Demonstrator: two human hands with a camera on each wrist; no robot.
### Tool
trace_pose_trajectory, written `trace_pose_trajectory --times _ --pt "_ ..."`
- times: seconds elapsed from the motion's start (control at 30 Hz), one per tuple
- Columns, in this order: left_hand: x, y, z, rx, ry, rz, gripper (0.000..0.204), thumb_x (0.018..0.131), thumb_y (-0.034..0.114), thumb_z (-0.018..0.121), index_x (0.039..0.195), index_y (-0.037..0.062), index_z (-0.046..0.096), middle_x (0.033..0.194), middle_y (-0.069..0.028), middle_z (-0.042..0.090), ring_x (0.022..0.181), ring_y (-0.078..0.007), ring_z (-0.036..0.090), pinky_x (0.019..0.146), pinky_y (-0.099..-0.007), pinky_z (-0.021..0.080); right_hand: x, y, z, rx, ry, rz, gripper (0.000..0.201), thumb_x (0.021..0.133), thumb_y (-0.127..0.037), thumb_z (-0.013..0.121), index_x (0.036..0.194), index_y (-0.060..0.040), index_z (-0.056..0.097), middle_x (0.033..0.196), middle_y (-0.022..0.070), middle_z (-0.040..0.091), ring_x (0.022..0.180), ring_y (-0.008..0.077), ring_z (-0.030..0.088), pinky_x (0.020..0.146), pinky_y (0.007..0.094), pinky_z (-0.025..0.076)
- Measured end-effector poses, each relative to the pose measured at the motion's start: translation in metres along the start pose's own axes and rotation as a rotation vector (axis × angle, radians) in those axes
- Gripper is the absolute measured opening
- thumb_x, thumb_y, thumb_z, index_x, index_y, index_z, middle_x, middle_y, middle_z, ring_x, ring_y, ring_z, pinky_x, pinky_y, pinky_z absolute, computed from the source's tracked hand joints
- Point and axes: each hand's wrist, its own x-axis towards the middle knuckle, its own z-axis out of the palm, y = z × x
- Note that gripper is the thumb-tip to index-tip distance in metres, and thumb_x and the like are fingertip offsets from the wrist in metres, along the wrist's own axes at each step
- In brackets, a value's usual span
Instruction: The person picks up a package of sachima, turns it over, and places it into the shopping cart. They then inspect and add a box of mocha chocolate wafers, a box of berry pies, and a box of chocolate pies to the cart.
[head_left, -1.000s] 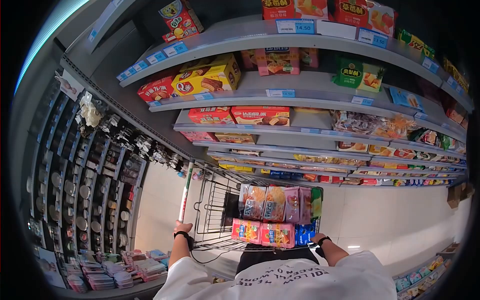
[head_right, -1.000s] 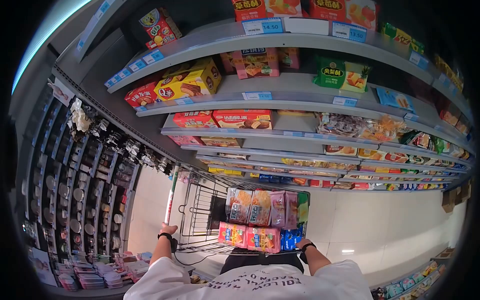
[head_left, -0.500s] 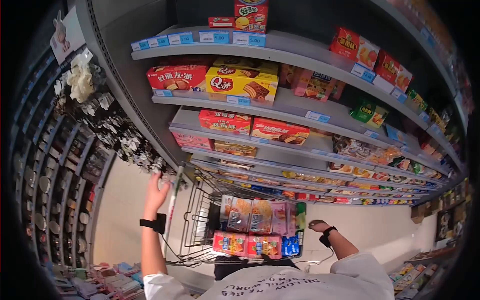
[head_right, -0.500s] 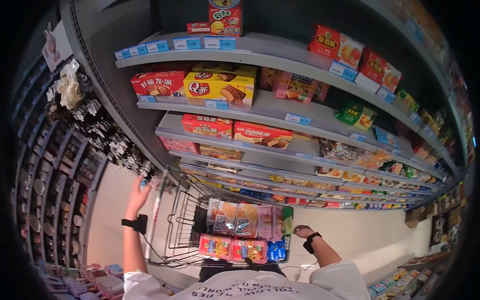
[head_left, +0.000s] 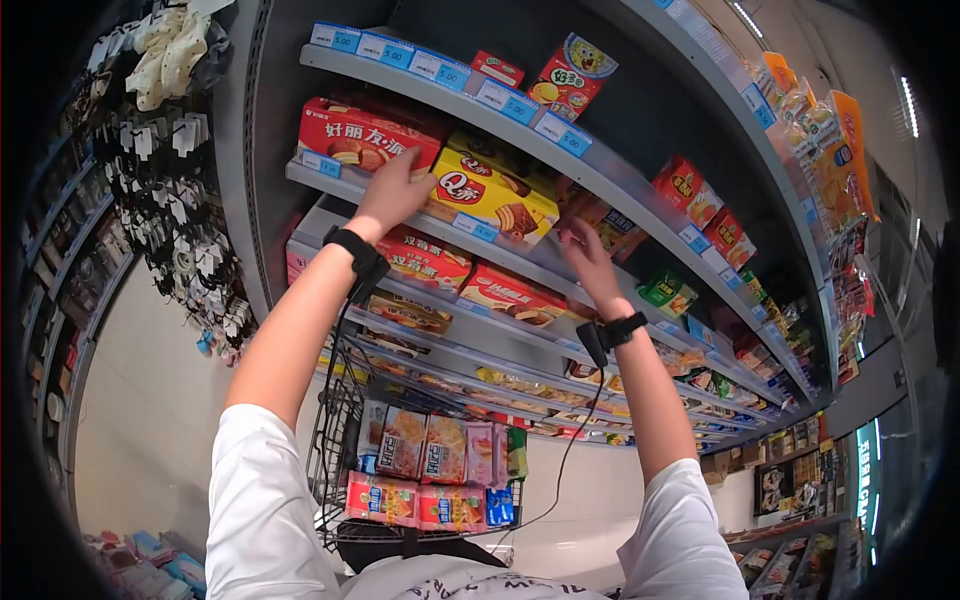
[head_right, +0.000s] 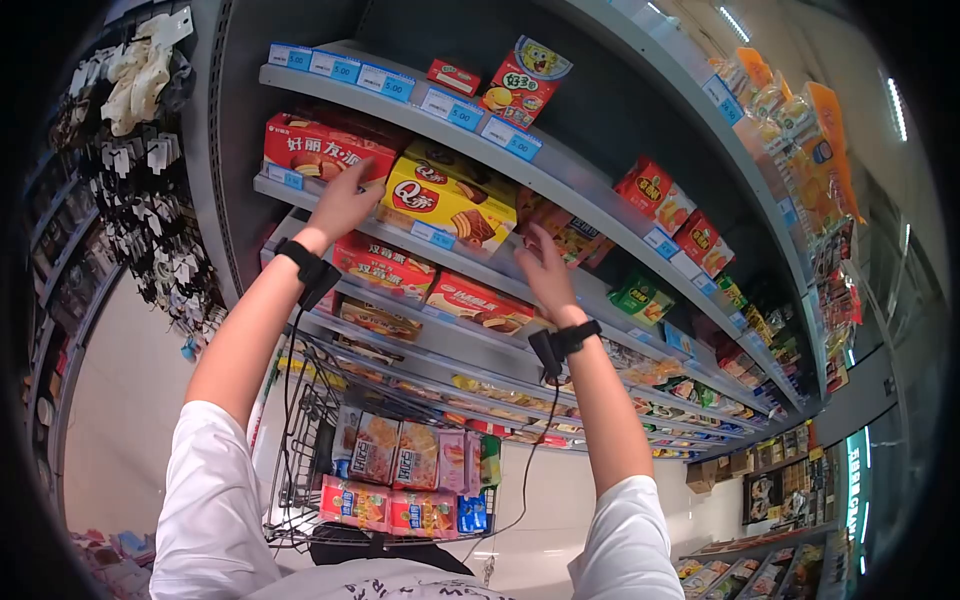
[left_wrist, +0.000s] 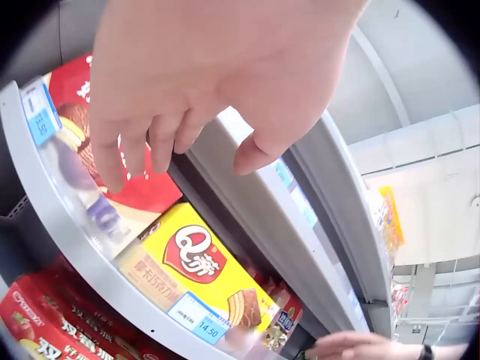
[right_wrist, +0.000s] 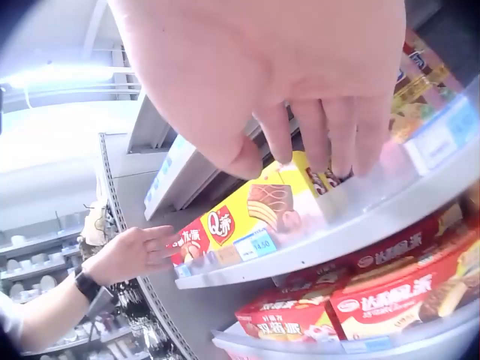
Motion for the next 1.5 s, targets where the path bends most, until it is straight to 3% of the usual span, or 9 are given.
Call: trace_pose_trajectory --times 0.27,0.43,0.57,0.7,0.83,0.9,1.0,1.17,1.5 --pt "0.009 -0.008 0.037 -0.276 -0.070 -0.056 0.053 0.082 0.031 0.062 0.122 -0.0041 0.056 0.111 -0.0236 0.064 0.106 -0.0355 0.061 0.092 -0.0373 0.047 0.040 -0.018 0.046 0.112 0.078 0.325 0.065 0.088 -0.022 0.058 0.142 0.0031 0.030 0.132 0.0132 0.051 0.122 0.0224 0.046 0.102 0.0314 0.034" --pt "-0.009 -0.005 0.038 -0.493 -0.064 -0.005 0.051 0.083 0.019 0.062 0.128 -0.0042 0.052 0.118 -0.0205 0.063 0.112 -0.0291 0.060 0.095 -0.0333 0.046 0.019 -0.024 0.040 0.213 0.040 0.184 0.068 0.088 -0.016 0.058 0.147 -0.0086 0.025 0.135 0.0086 0.046 0.115 0.0194 0.050 0.097 0.0319 0.039" --pt "-0.051 0.037 0.024 -0.719 0.051 0.063 0.051 0.084 0.008 0.061 0.132 -0.0030 0.048 0.125 -0.0161 0.060 0.117 -0.0209 0.056 0.097 -0.0304 0.044 -0.018 -0.034 0.021 0.383 0.068 0.097 0.066 0.084 -0.002 0.060 0.143 0.0008 0.031 0.132 0.0124 0.050 0.116 0.0187 0.051 0.096 0.0268 0.040" --pt "-0.096 0.073 0.011 -0.537 0.083 0.017 0.051 0.081 0.008 0.062 0.131 0.0001 0.052 0.130 -0.0165 0.055 0.118 -0.0194 0.054 0.097 -0.0316 0.043 -0.083 -0.042 0.016 0.170 0.135 -0.066 0.066 0.084 -0.003 0.057 0.144 0.0007 0.031 0.140 0.0157 0.044 0.129 0.0221 0.043 0.095 0.0296 0.045" --pt "-0.148 0.134 -0.020 -0.409 0.188 0.265 0.051 0.082 0.015 0.061 0.130 -0.0007 0.053 0.128 -0.0147 0.054 0.121 -0.0226 0.050 0.099 -0.0353 0.040 -0.166 -0.074 -0.019 -0.262 0.200 -0.311 0.066 0.081 -0.010 0.061 0.141 0.0010 0.037 0.144 0.0195 0.038 0.135 0.0290 0.038 0.107 0.0371 0.034" --pt "-0.186 0.153 -0.016 -0.397 0.212 0.345 0.056 0.082 0.020 0.061 0.132 -0.0030 0.050 0.131 -0.0152 0.049 0.123 -0.0258 0.048 0.103 -0.0359 0.037 -0.212 -0.052 -0.021 0.161 0.129 -0.180 0.080 0.079 -0.015 0.068 0.147 -0.0036 0.028 0.146 0.0180 0.034 0.137 0.0274 0.034 0.110 0.0392 0.030" --pt "-0.241 0.172 0.022 -0.525 0.055 0.111 0.070 0.085 0.020 0.062 0.144 -0.0015 0.031 0.140 -0.0166 0.042 0.126 -0.0232 0.045 0.105 -0.0346 0.036 -0.263 -0.044 -0.021 0.714 0.035 -0.055 0.081 0.084 -0.016 0.064 0.150 -0.0021 0.019 0.145 0.0133 0.035 0.133 0.0230 0.036 0.110 0.0363 0.028" --pt "-0.325 0.206 0.112 -0.550 -0.133 -0.389 0.071 0.088 0.001 0.055 0.150 0.0044 0.022 0.137 -0.0124 0.045 0.118 -0.0164 0.048 0.102 -0.0287 0.038 -0.339 0.054 -0.038 0.874 0.111 0.259 0.067 0.093 -0.016 0.054 0.149 0.0004 0.019 0.145 0.0121 0.036 0.132 0.0179 0.036 0.110 0.0308 0.027" --pt "-0.404 0.283 0.179 -0.408 -0.367 -0.302 0.102 0.069 0.006 0.081 0.149 0.0018 0.019 0.148 -0.0170 0.035 0.126 -0.0231 0.047 0.105 -0.0360 0.040 -0.469 0.130 -0.139 1.121 -0.074 0.230 0.091 0.075 -0.007 0.079 0.146 -0.0019 0.022 0.138 0.0101 0.045 0.127 0.0167 0.043 0.104 0.0317 0.038"
